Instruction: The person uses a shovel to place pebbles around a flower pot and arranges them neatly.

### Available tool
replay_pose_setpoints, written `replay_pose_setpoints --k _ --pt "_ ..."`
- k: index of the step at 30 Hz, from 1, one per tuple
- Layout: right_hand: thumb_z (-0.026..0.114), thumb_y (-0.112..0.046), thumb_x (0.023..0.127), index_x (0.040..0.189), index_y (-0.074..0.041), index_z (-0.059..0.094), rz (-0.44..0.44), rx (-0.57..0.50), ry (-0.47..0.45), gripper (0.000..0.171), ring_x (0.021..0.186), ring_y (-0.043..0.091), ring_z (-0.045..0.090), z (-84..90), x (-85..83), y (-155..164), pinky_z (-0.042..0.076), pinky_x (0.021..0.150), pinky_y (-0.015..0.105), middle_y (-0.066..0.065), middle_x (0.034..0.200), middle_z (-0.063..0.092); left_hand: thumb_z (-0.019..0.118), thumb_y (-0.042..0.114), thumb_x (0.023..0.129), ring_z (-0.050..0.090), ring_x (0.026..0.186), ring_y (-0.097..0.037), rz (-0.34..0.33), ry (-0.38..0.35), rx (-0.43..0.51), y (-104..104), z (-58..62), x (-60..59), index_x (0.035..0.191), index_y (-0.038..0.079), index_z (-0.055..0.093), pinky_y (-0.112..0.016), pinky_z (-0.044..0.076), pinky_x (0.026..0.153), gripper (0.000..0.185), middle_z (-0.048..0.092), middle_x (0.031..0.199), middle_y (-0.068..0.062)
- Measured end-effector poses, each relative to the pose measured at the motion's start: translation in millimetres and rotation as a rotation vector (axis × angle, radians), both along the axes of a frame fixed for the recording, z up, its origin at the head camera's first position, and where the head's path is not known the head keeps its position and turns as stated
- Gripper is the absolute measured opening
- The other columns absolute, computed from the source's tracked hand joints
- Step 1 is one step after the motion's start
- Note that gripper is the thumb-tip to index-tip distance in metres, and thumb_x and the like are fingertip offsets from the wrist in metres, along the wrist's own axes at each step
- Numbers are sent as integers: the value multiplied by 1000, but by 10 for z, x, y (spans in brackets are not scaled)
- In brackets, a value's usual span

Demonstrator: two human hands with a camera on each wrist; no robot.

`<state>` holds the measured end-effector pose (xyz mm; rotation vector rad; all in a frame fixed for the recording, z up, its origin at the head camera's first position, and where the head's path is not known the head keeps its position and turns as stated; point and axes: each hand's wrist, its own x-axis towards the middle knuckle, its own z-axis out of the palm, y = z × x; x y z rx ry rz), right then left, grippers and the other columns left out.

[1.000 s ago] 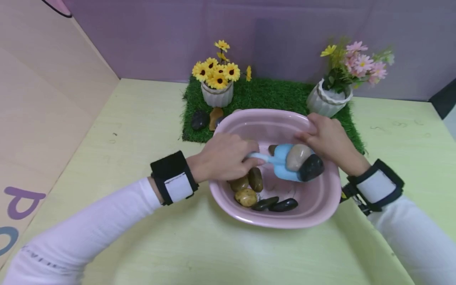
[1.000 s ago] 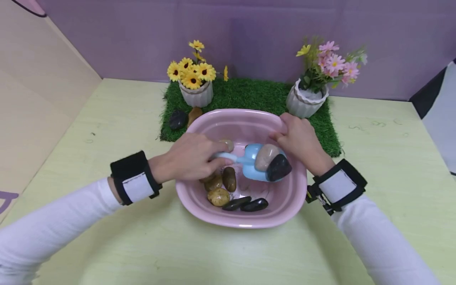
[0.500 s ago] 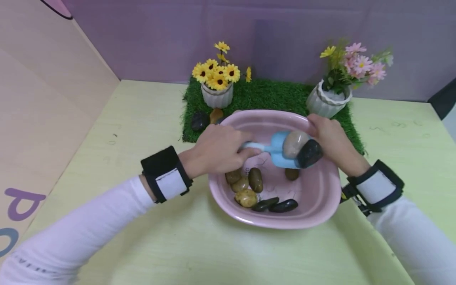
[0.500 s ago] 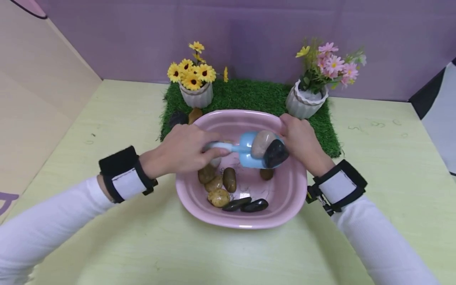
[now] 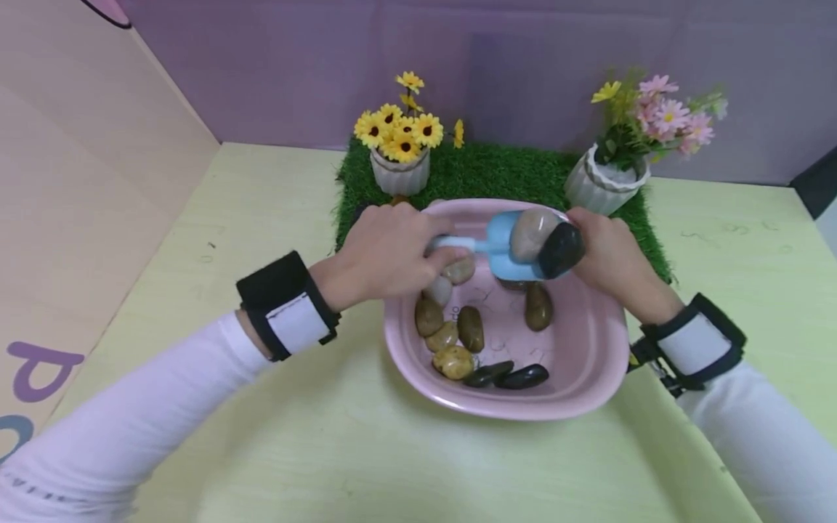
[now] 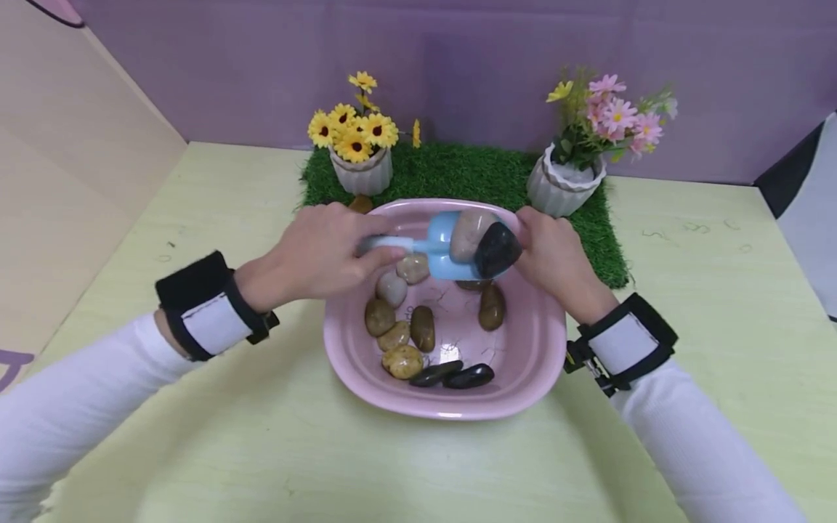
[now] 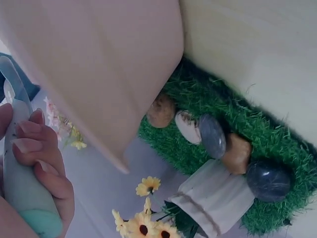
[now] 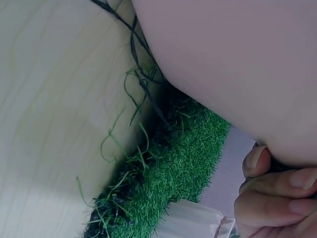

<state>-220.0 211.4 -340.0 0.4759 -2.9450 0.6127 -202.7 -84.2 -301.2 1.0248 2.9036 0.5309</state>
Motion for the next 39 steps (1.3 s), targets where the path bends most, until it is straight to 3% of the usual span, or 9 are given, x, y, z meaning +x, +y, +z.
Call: replay_pose_setpoints --k 9,16,21,25,29,34,39 --pt "62 -17 91 99 3 60 11 -15 30 22 68 39 64 -20 6 2 52 64 55 25 80 64 52 43 100 30 44 -9 60 33 0 38 97 -73 106 17 69 -25 24 41 32 35 54 4" --pt "72 -23 89 116 7 58 -32 -21 -62 43 70 38 66 3 19 -20 52 60 47 29 87 68 52 45 99 40 50 -12 108 39 -22 34 168 -135 105 17 70 -27 29 42 34 44 59 2" --pt "70 -27 91 98 1 56 -58 -6 -84 32 56 26 53 27 23 -35 41 49 35 13 63 51 53 46 99 45 54 -14 143 24 -14 3 201 -178 102 18 71 -27 31 43 34 46 60 1" --pt "69 -27 92 84 -6 45 -63 3 -88 33 54 21 44 39 28 -40 35 47 31 6 62 38 54 46 98 49 56 -15 169 37 8 -14 200 -218 99 17 71 -28 33 43 34 51 64 0" --pt "68 -29 92 83 -7 44 -66 6 -97 34 55 22 45 44 22 -39 36 49 31 6 63 40 55 45 98 51 56 -16 194 38 25 -37 165 -270 98 15 71 -29 34 43 35 54 66 -1" --pt "69 -28 92 83 -6 45 -61 14 -98 34 55 22 46 47 19 -44 37 48 31 7 64 42 55 46 98 44 50 -15 235 23 30 -76 102 -337 89 14 66 -28 29 41 36 41 59 1" --pt "69 -28 92 84 -6 45 -59 18 -105 34 56 22 48 52 20 -46 39 48 31 7 65 42 52 44 99 41 48 -14 256 17 38 -122 59 -385 95 13 69 -27 29 40 35 40 57 2"
